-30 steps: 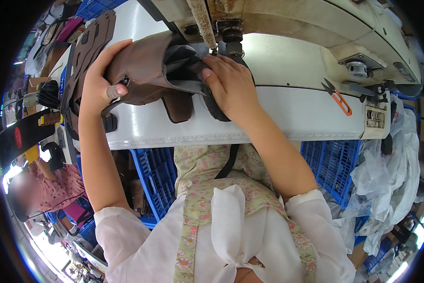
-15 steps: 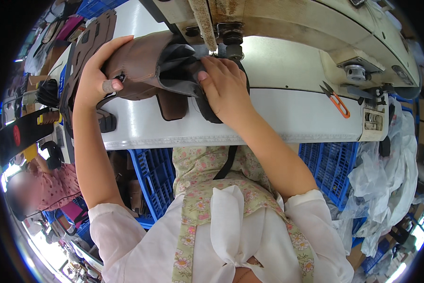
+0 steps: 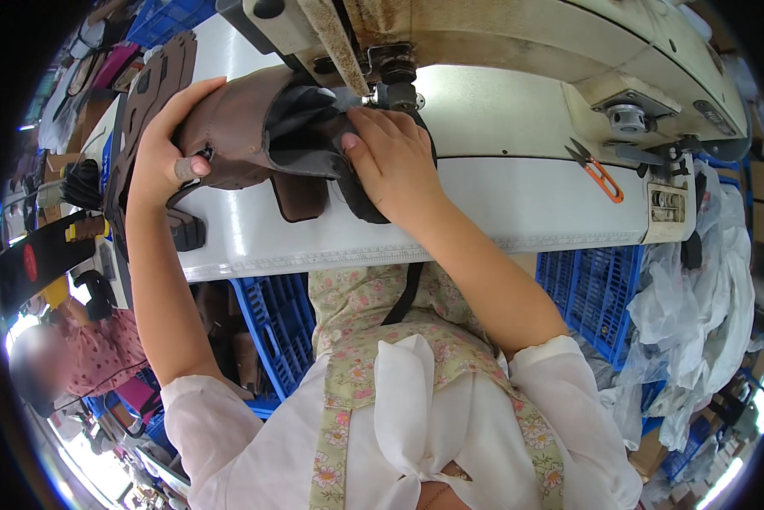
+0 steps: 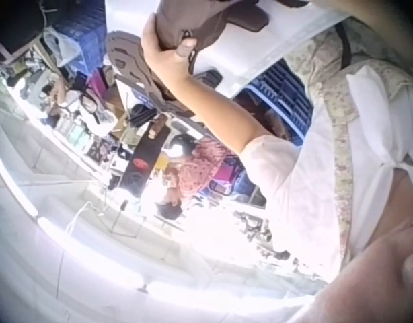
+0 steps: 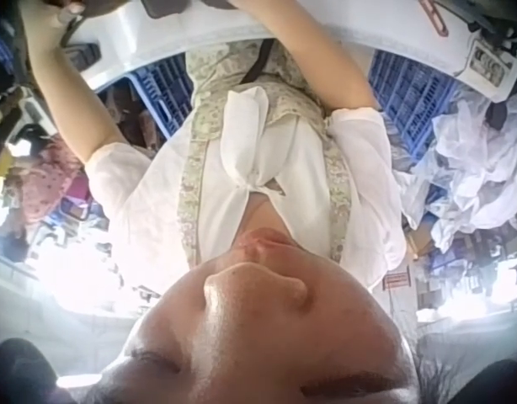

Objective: Sewing leather shoe upper components using an industrial sewing machine.

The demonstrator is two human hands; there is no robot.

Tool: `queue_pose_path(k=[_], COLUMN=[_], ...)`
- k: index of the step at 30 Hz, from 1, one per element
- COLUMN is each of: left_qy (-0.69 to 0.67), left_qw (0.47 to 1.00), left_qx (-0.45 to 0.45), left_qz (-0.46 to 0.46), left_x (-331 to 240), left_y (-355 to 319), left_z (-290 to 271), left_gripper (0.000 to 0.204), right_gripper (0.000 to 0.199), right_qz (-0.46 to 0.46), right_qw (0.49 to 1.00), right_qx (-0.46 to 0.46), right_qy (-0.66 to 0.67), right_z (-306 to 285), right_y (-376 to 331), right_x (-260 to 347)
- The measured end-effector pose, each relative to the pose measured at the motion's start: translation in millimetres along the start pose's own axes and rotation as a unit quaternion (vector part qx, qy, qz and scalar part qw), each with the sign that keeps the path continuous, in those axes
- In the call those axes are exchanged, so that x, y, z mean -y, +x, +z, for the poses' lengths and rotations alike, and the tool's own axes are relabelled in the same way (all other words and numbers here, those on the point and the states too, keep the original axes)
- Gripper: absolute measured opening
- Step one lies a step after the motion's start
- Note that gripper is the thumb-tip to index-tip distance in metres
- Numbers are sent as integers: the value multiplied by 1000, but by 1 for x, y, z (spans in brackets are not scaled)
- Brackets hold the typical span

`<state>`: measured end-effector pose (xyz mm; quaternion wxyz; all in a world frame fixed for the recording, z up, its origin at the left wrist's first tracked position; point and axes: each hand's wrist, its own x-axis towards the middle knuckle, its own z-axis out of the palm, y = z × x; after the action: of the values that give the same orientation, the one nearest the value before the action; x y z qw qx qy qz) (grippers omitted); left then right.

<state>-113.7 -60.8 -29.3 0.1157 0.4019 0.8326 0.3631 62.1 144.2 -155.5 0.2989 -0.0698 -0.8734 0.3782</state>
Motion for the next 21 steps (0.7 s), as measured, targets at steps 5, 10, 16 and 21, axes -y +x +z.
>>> queue_pose_path(k=[5,10,16,21], left_qy=[7,8,7,9], left_qw=[1000,1000,1000,1000], left_qx=[1,4,7,11], left_qz=[9,14,19,16], left_x=[1,2,4,2], left_y=[0,0,1,1], left_z=[1,0,-1,-1], left_gripper=[120,119,117,117], right_gripper=[37,37,36,36], right_qz=[-3,-3,-5,-6], right_qw=[1000,1000,1000,1000], right_qx=[-2,-3,-8,-13], right_qy=[2,4,9,6], right_z=[-1,-3,-2,-1], right_y=[0,0,0,0], right_x=[-1,0,0,0])
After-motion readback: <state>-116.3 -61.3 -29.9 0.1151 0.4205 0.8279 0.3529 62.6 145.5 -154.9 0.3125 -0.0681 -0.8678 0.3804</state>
